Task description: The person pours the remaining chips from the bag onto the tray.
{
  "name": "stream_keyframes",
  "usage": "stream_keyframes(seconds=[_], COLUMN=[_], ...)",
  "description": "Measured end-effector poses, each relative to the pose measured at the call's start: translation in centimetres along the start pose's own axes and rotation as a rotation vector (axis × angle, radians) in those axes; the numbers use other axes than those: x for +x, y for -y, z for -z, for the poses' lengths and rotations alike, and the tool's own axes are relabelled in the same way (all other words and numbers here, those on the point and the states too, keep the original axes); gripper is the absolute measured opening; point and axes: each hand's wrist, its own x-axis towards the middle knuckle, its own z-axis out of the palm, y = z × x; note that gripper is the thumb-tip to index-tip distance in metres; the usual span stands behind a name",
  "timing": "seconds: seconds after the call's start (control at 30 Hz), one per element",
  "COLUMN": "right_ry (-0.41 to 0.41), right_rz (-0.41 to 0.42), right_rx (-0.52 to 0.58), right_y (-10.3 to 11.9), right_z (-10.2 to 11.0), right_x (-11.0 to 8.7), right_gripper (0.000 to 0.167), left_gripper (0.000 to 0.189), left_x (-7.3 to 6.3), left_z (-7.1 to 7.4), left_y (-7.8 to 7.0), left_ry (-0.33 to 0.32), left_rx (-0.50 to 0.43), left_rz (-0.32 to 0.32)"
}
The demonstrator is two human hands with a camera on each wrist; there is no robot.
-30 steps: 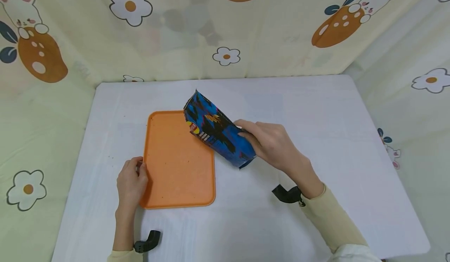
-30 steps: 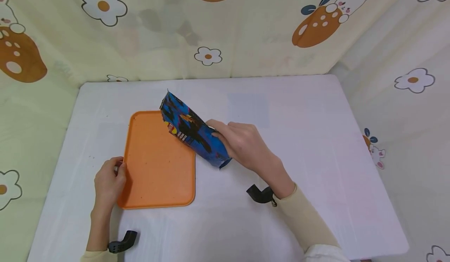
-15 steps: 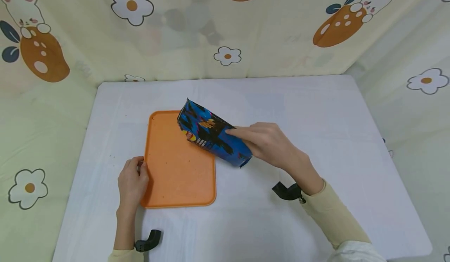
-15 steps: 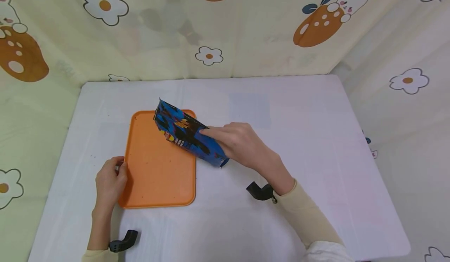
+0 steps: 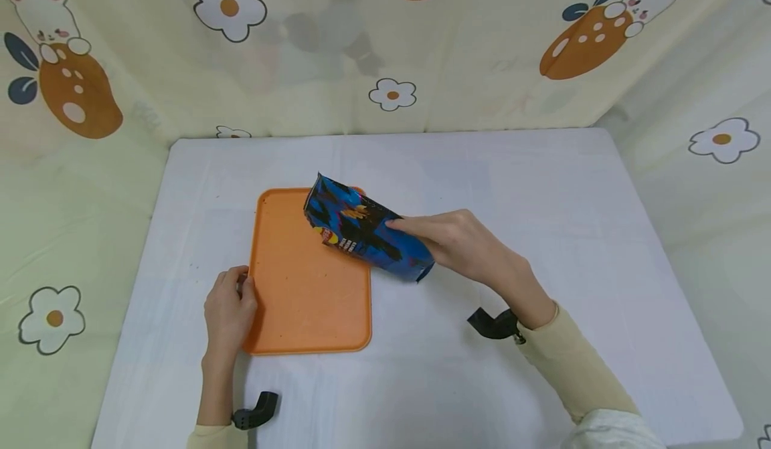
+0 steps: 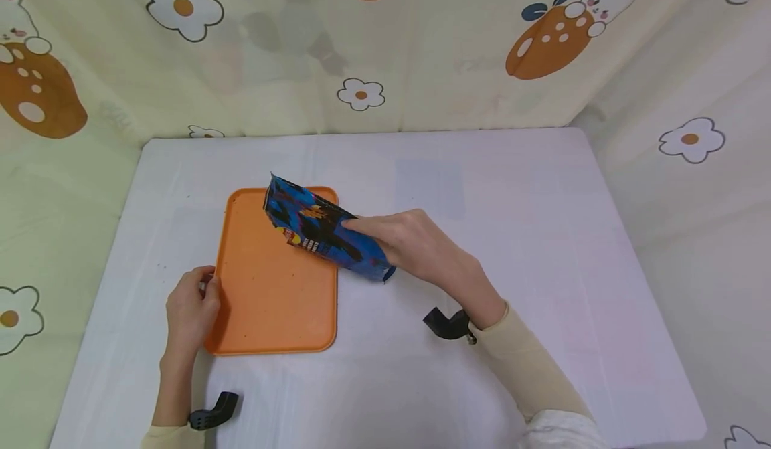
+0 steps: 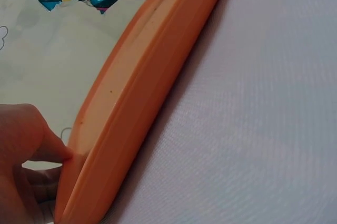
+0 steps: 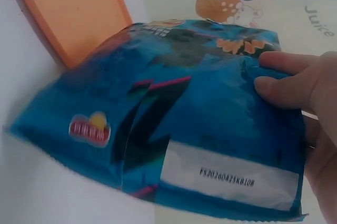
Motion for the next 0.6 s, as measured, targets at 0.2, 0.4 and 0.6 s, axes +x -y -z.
stream_keyframes(seconds=[0.2,0.4,0.6], right_ry=[0.068,0.145,0.221], right_rz=[-0.022,-0.038,-0.032], right_rx=[-0.002,-0.009,-0.037], right_y=[0.0,0.5,1.1], right_z=[1.1,2.2,3.0], right_x=[0.6,2.0,3.2], right_gripper=[0.039,0.035,0.040], left_gripper=[0.026,0.026,0.027], left_x=[0.0,0.1,0.1], left_z=[-0.1,-0.2,-0.2], left_y=[0.1,0.2,-0.1], left_ry=[-0.003,-0.005,0.002], left_rx=[-0.004,-0.011,-0.014], left_rz=[-0.005,-0.002,0.018])
